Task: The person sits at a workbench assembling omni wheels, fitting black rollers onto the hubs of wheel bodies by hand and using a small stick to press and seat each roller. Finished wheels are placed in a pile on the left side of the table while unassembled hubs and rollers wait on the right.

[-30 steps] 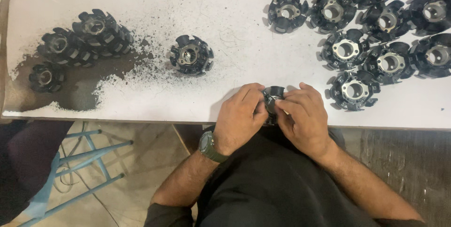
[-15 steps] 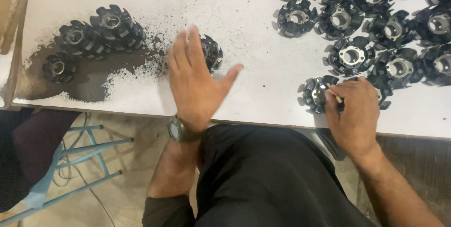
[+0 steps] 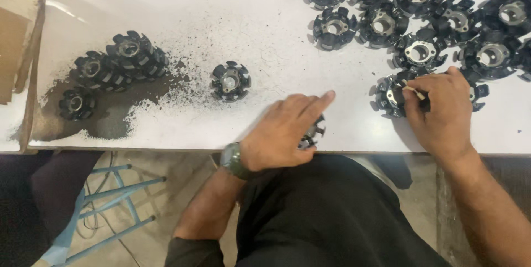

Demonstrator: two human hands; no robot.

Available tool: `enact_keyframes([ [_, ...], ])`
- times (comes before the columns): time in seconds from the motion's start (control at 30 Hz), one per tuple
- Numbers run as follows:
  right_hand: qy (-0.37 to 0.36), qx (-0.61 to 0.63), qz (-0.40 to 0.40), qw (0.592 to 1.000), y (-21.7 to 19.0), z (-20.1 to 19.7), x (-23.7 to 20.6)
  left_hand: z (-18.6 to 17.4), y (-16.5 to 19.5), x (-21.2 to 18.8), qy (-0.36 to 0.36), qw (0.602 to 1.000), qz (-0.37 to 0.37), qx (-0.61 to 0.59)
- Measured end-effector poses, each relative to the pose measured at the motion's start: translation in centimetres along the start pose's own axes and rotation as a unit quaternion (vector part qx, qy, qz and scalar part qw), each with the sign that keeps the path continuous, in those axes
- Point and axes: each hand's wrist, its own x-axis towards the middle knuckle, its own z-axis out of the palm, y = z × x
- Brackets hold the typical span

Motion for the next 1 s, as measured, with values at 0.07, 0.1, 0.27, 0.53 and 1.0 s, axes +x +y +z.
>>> enact_keyframes([
  [0.07,0.008,0.005,0.008,1.0,-0.2,-0.2,0.1,1.4,0.9,0.4,0.006,1.0,0.019,-0.007],
  [0.1,0.012,0.006,0.011,1.0,-0.3,-0.3,0.1,1.7,1.1,0.4,0.039,0.998,0.035,-0.034],
  [0.27,0.077,0.052,0.025,0.995,-2.5,-0.8,-0.7,2.5,2.5,-0.5,0.181,0.981,0.044,-0.055],
  [0.53,0.062,0.199,0.007,0.978,-10.5,2.6,-1.5,3.7,2.3,0.1,0.19,0.976,-0.085,-0.065],
  [1.0,-0.004,0.12,-0.006,0.993,-12.6,3.7,-0.9,5.5,2.6,-0.9,0.28,0.949,-0.118,-0.085],
])
